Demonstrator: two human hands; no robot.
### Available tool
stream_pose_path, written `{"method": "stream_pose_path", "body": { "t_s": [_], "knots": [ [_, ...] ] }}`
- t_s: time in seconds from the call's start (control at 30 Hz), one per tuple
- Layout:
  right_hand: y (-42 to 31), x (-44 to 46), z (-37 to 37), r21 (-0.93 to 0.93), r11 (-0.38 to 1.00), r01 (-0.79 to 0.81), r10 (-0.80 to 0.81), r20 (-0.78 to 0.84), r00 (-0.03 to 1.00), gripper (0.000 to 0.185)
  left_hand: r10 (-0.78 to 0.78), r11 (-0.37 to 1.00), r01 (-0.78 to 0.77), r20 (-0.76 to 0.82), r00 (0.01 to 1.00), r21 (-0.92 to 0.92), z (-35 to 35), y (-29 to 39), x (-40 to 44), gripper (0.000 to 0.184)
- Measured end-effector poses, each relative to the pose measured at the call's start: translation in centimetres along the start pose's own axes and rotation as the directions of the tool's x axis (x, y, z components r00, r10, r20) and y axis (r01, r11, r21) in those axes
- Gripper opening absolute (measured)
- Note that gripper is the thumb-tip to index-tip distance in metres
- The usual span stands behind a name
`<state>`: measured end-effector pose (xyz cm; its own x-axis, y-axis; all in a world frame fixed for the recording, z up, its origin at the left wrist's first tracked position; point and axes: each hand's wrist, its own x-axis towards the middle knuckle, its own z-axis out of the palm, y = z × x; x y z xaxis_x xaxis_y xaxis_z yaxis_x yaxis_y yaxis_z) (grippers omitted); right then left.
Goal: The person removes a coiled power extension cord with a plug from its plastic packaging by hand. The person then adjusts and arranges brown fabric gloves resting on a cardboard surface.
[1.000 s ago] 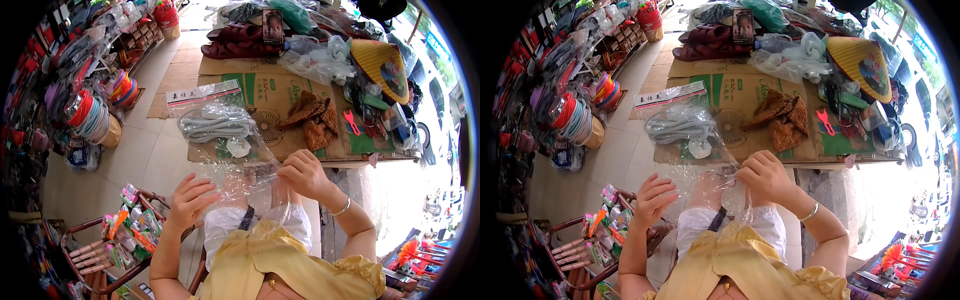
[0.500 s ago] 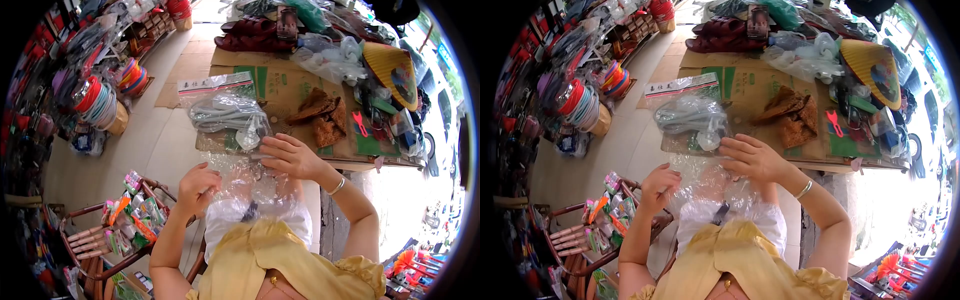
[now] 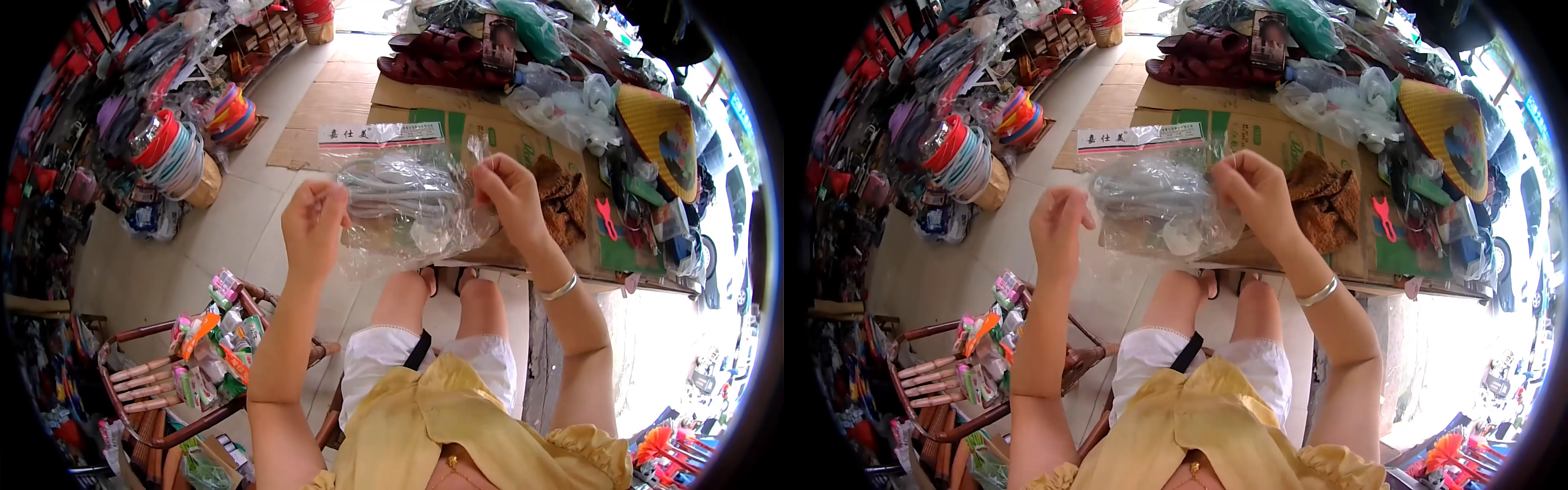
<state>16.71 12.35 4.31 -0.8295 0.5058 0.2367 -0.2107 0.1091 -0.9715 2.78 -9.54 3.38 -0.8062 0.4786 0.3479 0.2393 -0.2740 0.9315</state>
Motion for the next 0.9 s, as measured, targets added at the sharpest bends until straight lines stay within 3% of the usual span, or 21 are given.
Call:
{"method": "stream_pose_path", "body": {
  "t_s": [0.1, 0.23, 0.33, 0.4, 0.57, 0.63, 0.7, 0.73, 0.8, 0.9],
  "knots": [
    [-0.1, 2.5, 0.5, 0.033, 0.997, -0.065, 0.067, -0.060, 0.996, 0.019, -0.047, 0.996, 0.050, -0.038, 0.998, 0.074, 0.6, 0.0, 2.7, 0.014],
    [0.9, 4.7, 0.6, -0.006, 0.988, -0.156, 0.156, -0.008, 0.988, 0.025, -0.141, 0.983, 0.145, -0.037, 0.989, 0.114, 0.1, -2.1, 5.1, 0.018],
    [2.4, 5.8, 0.5, -0.030, 0.983, -0.180, 0.179, -0.023, 0.984, 0.031, -0.121, 0.980, 0.129, -0.063, 0.991, 0.150, -0.4, -3.4, 5.7, 0.024],
    [3.1, 6.4, 0.4, -0.183, 0.962, -0.205, 0.199, -0.050, 0.979, 0.035, -0.163, 0.969, 0.174, -0.075, 0.984, 0.175, -0.8, -3.8, 6.0, 0.027],
    [6.0, 7.9, -0.2, -0.279, 0.943, -0.180, 0.182, -0.020, 0.983, 0.036, -0.263, 0.952, 0.278, -0.117, 0.958, 0.130, -2.6, -5.7, 6.9, 0.033],
    [6.4, 8.2, -0.3, -0.334, 0.924, -0.185, 0.185, -0.034, 0.982, 0.037, -0.286, 0.929, 0.309, -0.136, 0.949, 0.203, -2.8, -5.8, 7.2, 0.032],
    [6.5, 8.4, -0.2, -0.625, 0.774, -0.101, 0.096, -0.043, 0.994, 0.038, -0.299, 0.923, 0.323, -0.138, 0.944, 0.211, -2.6, -6.1, 7.0, 0.032],
    [6.2, 8.5, -0.1, -0.624, 0.775, -0.102, 0.094, -0.047, 0.995, 0.038, -0.312, 0.916, 0.338, -0.145, 0.939, 0.217, -2.5, -6.2, 6.9, 0.033],
    [5.6, 8.5, 0.0, -0.817, 0.567, -0.104, 0.176, -0.004, 0.984, 0.036, -0.328, 0.908, 0.348, -0.123, 0.937, 0.234, -3.1, -6.9, 6.9, 0.033],
    [5.5, 8.7, 0.0, -0.839, 0.536, -0.089, 0.207, 0.029, 0.978, 0.032, -0.358, 0.898, 0.371, -0.097, 0.929, 0.239, -3.5, -7.5, 6.6, 0.033]
  ]
}}
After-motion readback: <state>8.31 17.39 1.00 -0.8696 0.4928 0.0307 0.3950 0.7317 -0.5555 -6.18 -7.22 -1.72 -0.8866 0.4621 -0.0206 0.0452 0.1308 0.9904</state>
